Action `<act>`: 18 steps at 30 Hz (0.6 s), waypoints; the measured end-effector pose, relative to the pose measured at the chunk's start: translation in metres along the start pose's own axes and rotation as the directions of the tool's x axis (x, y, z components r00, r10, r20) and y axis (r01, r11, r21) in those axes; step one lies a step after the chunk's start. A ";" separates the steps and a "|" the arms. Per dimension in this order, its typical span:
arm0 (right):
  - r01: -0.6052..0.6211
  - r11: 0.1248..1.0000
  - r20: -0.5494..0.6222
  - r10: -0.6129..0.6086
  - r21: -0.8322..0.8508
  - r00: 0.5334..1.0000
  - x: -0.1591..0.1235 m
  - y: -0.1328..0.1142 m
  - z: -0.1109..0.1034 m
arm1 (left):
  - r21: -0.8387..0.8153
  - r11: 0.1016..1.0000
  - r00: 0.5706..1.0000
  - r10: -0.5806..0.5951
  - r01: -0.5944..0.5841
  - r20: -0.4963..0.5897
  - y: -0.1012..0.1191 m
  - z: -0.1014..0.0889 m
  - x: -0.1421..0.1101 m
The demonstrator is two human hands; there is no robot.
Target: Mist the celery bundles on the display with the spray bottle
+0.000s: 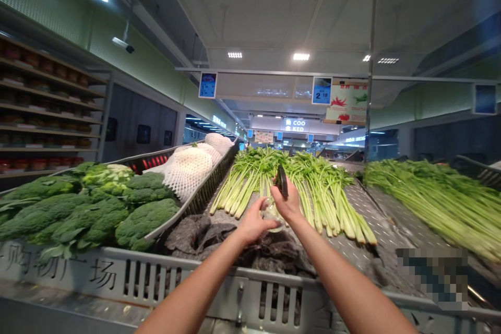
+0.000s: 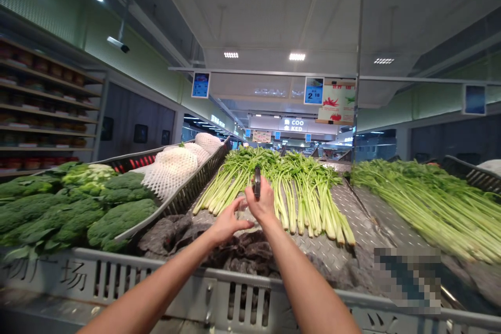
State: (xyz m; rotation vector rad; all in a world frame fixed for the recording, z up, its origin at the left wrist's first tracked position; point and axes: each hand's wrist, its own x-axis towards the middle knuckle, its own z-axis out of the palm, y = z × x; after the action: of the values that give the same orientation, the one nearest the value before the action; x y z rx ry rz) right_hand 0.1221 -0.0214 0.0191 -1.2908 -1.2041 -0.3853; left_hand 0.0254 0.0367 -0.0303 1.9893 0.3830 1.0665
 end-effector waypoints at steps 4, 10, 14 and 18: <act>-0.034 0.999 -0.076 0.033 -0.011 0.997 0.007 -0.015 0.009 | -0.082 0.996 0.995 0.011 -0.020 -0.102 0.003 -0.008 -0.003; -0.065 0.994 0.060 0.070 -0.092 0.996 -0.006 -0.005 0.033 | 0.061 0.998 0.998 -0.020 0.023 -0.058 -0.012 -0.021 -0.016; -0.011 0.997 0.135 0.020 -0.070 0.991 -0.016 0.000 0.047 | 0.129 0.991 0.999 -0.038 0.041 -0.027 -0.023 -0.028 -0.022; -0.007 0.999 0.140 0.012 -0.036 0.990 -0.011 -0.012 0.050 | 0.139 0.990 0.998 -0.020 0.027 -0.052 -0.016 -0.039 -0.018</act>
State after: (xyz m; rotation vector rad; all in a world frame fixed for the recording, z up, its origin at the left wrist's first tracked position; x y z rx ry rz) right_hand 0.0851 0.0146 0.0076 -1.3720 -1.3129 -0.3142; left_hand -0.0145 0.0562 -0.0413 2.0785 0.5198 1.1023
